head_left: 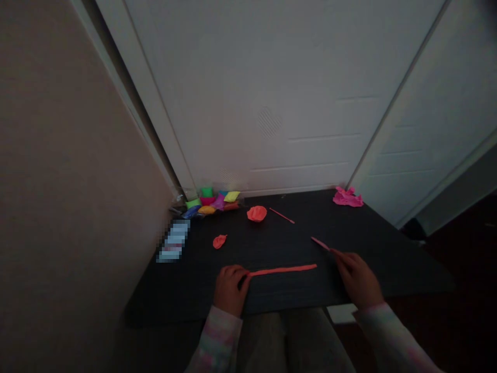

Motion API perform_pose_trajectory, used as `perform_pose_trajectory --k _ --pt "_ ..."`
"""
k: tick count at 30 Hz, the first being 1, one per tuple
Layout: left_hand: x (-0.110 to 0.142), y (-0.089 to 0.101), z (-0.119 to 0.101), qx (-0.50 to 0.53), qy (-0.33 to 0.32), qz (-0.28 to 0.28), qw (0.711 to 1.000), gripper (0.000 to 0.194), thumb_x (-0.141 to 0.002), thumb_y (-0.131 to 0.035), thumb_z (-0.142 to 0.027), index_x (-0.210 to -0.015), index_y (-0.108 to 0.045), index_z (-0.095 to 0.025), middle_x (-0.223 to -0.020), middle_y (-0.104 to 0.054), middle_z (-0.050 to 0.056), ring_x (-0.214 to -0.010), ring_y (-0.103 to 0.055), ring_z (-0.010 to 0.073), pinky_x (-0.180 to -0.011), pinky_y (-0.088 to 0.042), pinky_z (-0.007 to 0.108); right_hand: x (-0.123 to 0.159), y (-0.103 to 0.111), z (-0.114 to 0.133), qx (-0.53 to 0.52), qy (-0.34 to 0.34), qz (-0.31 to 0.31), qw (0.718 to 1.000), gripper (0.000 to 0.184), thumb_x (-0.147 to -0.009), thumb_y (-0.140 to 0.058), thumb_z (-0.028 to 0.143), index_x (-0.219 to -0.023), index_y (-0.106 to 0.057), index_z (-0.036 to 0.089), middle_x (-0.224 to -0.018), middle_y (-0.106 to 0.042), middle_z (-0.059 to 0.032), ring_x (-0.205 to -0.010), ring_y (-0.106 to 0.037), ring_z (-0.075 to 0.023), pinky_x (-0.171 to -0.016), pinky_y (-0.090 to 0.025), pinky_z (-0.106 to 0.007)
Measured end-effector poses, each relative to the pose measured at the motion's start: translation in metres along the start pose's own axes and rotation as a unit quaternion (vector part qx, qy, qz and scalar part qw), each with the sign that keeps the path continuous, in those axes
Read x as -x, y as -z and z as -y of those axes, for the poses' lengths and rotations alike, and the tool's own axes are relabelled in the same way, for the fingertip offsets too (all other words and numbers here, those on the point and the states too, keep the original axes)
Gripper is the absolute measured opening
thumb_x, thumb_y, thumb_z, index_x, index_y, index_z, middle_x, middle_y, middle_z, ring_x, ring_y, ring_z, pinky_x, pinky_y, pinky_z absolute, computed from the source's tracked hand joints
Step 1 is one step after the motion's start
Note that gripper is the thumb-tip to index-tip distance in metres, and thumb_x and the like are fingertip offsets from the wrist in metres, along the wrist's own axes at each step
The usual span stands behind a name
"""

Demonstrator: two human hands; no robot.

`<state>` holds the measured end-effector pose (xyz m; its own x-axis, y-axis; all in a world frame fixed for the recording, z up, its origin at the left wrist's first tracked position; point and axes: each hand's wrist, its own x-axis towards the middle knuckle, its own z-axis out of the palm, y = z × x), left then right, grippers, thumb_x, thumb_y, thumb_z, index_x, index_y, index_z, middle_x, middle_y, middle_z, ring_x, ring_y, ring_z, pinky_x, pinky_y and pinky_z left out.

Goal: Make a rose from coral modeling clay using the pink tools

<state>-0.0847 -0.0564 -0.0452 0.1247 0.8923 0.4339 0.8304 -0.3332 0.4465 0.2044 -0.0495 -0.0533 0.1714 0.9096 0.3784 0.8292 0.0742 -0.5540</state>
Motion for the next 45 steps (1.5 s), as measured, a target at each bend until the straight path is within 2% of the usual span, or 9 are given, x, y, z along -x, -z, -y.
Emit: perform_pose_trajectory --k 4,8,11,17,22,27,35,40,45 --pt "-0.001 0.0 0.003 0.02 0.012 0.025 0.999 0.01 -0.068 -0.051 -0.023 -0.067 -0.061 -0.02 -0.072 -0.062 0.002 -0.072 -0.054 0.0163 -0.066 -0.046 0.033 -0.003 0.003 -0.021 0.133 0.032 0.011 0.99 0.03 -0.075 -0.037 0.028 -0.093 -0.059 0.02 -0.083 -0.057 -0.0078 -0.074 -0.051 -0.0192 -0.066 -0.04 -0.034" --pt "0.0 -0.001 0.007 0.037 0.035 0.015 0.999 0.011 -0.067 -0.05 -0.023 -0.07 -0.061 -0.022 -0.071 -0.062 0.001 -0.07 -0.056 0.0159 -0.065 -0.047 0.032 0.0 0.0 -0.005 0.208 0.026 -0.024 0.978 0.029 -0.074 -0.039 0.032 -0.092 -0.059 0.024 -0.093 -0.055 -0.0083 -0.082 -0.049 -0.024 -0.063 -0.037 -0.038" --pt "0.001 0.0 0.007 0.052 0.052 0.013 0.997 0.014 -0.068 -0.049 -0.024 -0.072 -0.061 -0.021 -0.072 -0.062 0.002 -0.07 -0.057 0.0152 -0.064 -0.048 0.03 0.005 -0.002 0.01 0.201 0.066 -0.037 0.977 0.028 -0.073 -0.042 0.037 -0.093 -0.058 0.027 -0.098 -0.054 -0.0067 -0.09 -0.046 -0.0245 -0.068 -0.033 -0.04" --pt "0.0 0.003 0.004 0.044 0.032 0.006 0.999 0.016 -0.069 -0.048 -0.024 -0.078 -0.061 -0.02 -0.073 -0.063 0.002 -0.071 -0.057 0.0153 -0.064 -0.048 0.031 0.008 -0.007 0.024 0.135 0.155 0.025 0.978 0.018 -0.073 -0.045 0.033 -0.083 -0.06 0.029 -0.095 -0.058 -0.0017 -0.089 -0.048 -0.019 -0.077 -0.027 -0.039" --pt "-0.003 0.003 0.001 -0.004 -0.011 0.005 1.0 0.017 -0.065 -0.053 -0.024 -0.078 -0.063 -0.02 -0.079 -0.062 0.005 -0.076 -0.055 0.0184 -0.067 -0.048 0.035 0.006 -0.005 0.027 0.083 0.139 0.045 0.986 0.015 -0.072 -0.047 0.032 -0.077 -0.06 0.026 -0.091 -0.06 -0.001 -0.088 -0.05 -0.0178 -0.077 -0.029 -0.039" --pt "-0.004 0.003 0.0 0.035 -0.004 0.045 0.998 0.012 -0.066 -0.052 -0.026 -0.069 -0.063 -0.021 -0.077 -0.062 0.004 -0.076 -0.055 0.017 -0.069 -0.046 0.035 0.007 -0.002 0.029 -0.014 0.107 0.07 0.992 0.015 -0.073 -0.046 0.032 -0.078 -0.058 0.024 -0.084 -0.062 0.0 -0.084 -0.053 -0.0164 -0.083 -0.028 -0.041" --pt "-0.026 0.02 0.007 0.195 0.156 0.113 0.962 0.02 -0.065 -0.051 -0.031 -0.075 -0.062 -0.018 -0.074 -0.064 0.003 -0.07 -0.057 0.0154 -0.065 -0.046 0.029 -0.027 0.001 0.056 -0.215 0.011 0.14 0.967 0.023 -0.069 -0.047 0.037 -0.08 -0.058 0.019 -0.084 -0.061 -0.0015 -0.082 -0.054 -0.0156 -0.077 -0.04 -0.032" --pt "-0.038 0.013 0.021 0.224 0.21 0.057 0.95 0.025 -0.063 -0.051 -0.033 -0.078 -0.062 -0.016 -0.079 -0.063 0.004 -0.075 -0.056 0.0169 -0.07 -0.044 0.029 -0.064 -0.02 0.072 -0.267 -0.041 0.175 0.947 0.026 -0.066 -0.049 0.037 -0.078 -0.059 0.017 -0.076 -0.062 -0.0026 -0.073 -0.056 -0.0174 -0.068 -0.042 -0.029" --pt "-0.042 0.003 0.023 0.208 0.218 -0.032 0.953 0.027 -0.063 -0.05 -0.03 -0.084 -0.061 -0.017 -0.087 -0.059 0.005 -0.076 -0.054 0.016 -0.07 -0.044 0.029 -0.075 -0.04 0.054 -0.307 -0.078 0.152 0.936 0.025 -0.061 -0.053 0.038 -0.075 -0.06 0.019 -0.076 -0.062 -0.0019 -0.075 -0.056 -0.0185 -0.068 -0.041 -0.028"
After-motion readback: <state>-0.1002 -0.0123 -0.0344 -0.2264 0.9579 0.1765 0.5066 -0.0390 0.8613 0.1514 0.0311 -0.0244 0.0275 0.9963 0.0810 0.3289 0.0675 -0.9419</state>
